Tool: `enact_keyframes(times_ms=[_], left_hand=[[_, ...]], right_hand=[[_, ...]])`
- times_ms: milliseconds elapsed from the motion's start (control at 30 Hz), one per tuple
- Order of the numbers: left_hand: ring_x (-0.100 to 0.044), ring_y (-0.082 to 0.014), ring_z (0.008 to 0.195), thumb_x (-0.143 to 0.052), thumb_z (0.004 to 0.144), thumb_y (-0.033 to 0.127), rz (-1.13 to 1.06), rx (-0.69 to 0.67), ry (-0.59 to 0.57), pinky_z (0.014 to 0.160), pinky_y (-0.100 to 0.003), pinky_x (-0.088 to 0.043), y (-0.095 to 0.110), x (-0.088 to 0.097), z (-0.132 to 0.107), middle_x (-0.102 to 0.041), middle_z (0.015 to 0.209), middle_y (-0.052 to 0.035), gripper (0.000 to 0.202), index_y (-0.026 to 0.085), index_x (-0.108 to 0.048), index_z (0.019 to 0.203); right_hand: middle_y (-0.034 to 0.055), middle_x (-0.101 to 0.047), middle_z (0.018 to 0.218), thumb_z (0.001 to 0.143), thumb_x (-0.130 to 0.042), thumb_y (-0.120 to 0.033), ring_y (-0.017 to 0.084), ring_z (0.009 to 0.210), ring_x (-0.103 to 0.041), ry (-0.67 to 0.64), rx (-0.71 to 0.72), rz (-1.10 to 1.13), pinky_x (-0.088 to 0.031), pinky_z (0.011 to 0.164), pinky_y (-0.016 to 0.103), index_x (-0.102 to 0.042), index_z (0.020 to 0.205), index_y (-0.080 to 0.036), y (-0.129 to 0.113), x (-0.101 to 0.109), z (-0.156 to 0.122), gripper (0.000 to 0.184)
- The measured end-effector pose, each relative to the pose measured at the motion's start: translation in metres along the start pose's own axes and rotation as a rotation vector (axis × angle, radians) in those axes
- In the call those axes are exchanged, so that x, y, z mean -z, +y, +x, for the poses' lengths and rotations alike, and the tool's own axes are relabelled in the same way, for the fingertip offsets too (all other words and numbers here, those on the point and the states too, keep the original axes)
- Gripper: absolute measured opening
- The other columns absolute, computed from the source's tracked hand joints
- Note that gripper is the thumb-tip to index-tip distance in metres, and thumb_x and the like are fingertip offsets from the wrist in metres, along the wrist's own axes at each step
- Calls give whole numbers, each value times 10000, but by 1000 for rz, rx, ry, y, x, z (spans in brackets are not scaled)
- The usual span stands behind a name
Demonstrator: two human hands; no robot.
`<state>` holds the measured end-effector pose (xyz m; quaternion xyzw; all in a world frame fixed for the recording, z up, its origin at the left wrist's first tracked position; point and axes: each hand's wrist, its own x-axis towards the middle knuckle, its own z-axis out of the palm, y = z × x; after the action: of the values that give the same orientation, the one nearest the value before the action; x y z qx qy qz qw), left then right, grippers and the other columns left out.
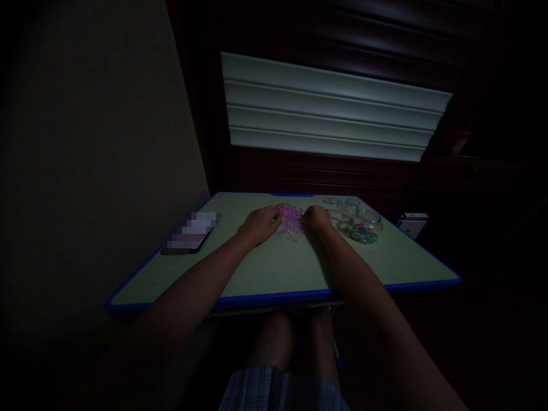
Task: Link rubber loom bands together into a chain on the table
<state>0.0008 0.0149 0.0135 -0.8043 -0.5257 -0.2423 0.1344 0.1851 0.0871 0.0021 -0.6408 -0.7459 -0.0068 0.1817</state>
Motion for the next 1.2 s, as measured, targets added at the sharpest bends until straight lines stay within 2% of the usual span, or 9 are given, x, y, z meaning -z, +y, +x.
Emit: enact_keyframes(times_ms=[267, 500, 700, 867, 1200], left_hand=[[-553, -149, 821, -323, 836, 279, 8, -10, -6, 706, -243, -398, 0, 0, 0, -591, 955, -70, 273, 162, -555, 919], [-553, -151, 813, -330, 833, 274, 3, -12, -14, 702, -247, -402, 0, 2, 0, -592, 948, -67, 267, 158, -558, 911], [-554, -148, 797, -320, 835, 278, 6, -35, 5, 684, -245, -400, -1, 0, 0, -591, 938, -65, 272, 159, -559, 887], [-555, -152, 794, -313, 836, 274, 21, -44, 18, 680, -248, -400, -1, 0, 0, -589, 940, -65, 274, 160, -558, 886], [-556, -147, 803, -318, 838, 272, 20, -26, 2, 685, -240, -399, 0, 1, 0, -593, 942, -66, 273, 156, -555, 907]], right_hand=[[90, -661, 910, 712, -495, -224, 173, 866, -591, 21, 5, 22, -400, 724, 210, -666, 885, -162, 0, 0, 0, 250], [75, -671, 874, 725, -514, -220, 154, 833, -599, -14, -15, 96, -405, 699, 190, -677, 864, -166, 5, -2, 3, 221], [80, -665, 907, 726, -520, -241, 153, 855, -593, -16, 23, 23, -399, 730, 193, -675, 884, -177, 4, -1, 3, 231], [86, -670, 857, 711, -528, -286, 166, 801, -601, -36, 2, 12, -401, 675, 202, -677, 864, -167, 3, -1, 2, 244], [77, -670, 766, 696, -517, -231, 149, 716, -596, 67, -7, 160, -388, 602, 190, -685, 789, -136, 7, -1, 2, 215]])
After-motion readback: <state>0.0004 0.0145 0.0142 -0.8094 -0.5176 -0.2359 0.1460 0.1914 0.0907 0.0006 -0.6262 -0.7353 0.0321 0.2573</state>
